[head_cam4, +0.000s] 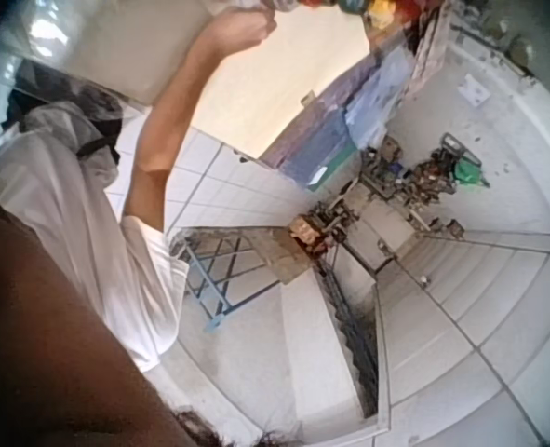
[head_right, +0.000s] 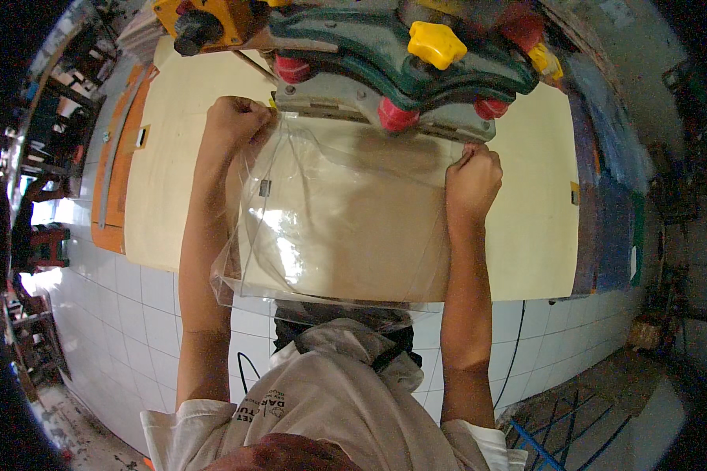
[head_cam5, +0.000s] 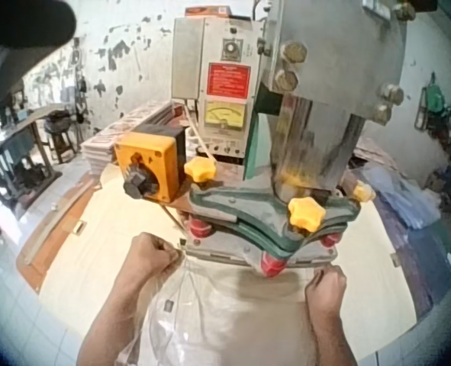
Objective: The person opens and stretches a transparent plastic bag by hand, folds its corners, and flattens it along the work surface.
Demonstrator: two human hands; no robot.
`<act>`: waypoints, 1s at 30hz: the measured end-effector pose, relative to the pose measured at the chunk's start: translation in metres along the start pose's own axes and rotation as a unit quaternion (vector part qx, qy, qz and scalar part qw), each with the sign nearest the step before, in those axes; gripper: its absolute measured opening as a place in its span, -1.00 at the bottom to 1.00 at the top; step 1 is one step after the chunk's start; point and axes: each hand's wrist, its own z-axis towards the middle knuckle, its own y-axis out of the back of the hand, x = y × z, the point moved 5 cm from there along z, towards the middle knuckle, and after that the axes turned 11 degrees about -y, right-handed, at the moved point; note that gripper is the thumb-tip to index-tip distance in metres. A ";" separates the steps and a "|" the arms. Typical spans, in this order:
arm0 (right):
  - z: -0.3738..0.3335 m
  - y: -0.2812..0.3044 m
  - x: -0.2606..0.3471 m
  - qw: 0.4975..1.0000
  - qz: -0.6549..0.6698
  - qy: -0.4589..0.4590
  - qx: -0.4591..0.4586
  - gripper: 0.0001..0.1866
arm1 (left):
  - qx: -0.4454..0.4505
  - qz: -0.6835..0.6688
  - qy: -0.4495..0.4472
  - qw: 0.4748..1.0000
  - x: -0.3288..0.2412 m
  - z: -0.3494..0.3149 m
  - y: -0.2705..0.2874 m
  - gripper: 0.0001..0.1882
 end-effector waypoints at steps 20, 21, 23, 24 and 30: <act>0.001 0.001 -0.001 1.000 -0.001 0.009 -0.005 -0.87 | 0.020 0.042 0.003 0.999 0.001 0.004 0.000 -0.83; 0.001 0.000 -0.002 1.000 0.002 0.008 -0.004 -0.87 | 0.020 0.042 0.003 0.999 0.000 0.002 0.001 -0.83; 0.002 0.001 -0.002 1.000 -0.002 0.012 -0.005 -0.87 | 0.015 0.010 0.007 1.000 -0.007 -0.002 0.002 -0.81; 0.002 0.002 -0.002 1.000 -0.006 0.018 -0.004 -0.88 | 0.017 0.010 0.007 1.000 -0.004 -0.001 0.001 -0.81; 0.003 0.003 -0.003 1.000 -0.009 -0.002 0.005 -0.87 | 0.016 0.061 -0.002 0.998 -0.009 0.000 0.001 -0.79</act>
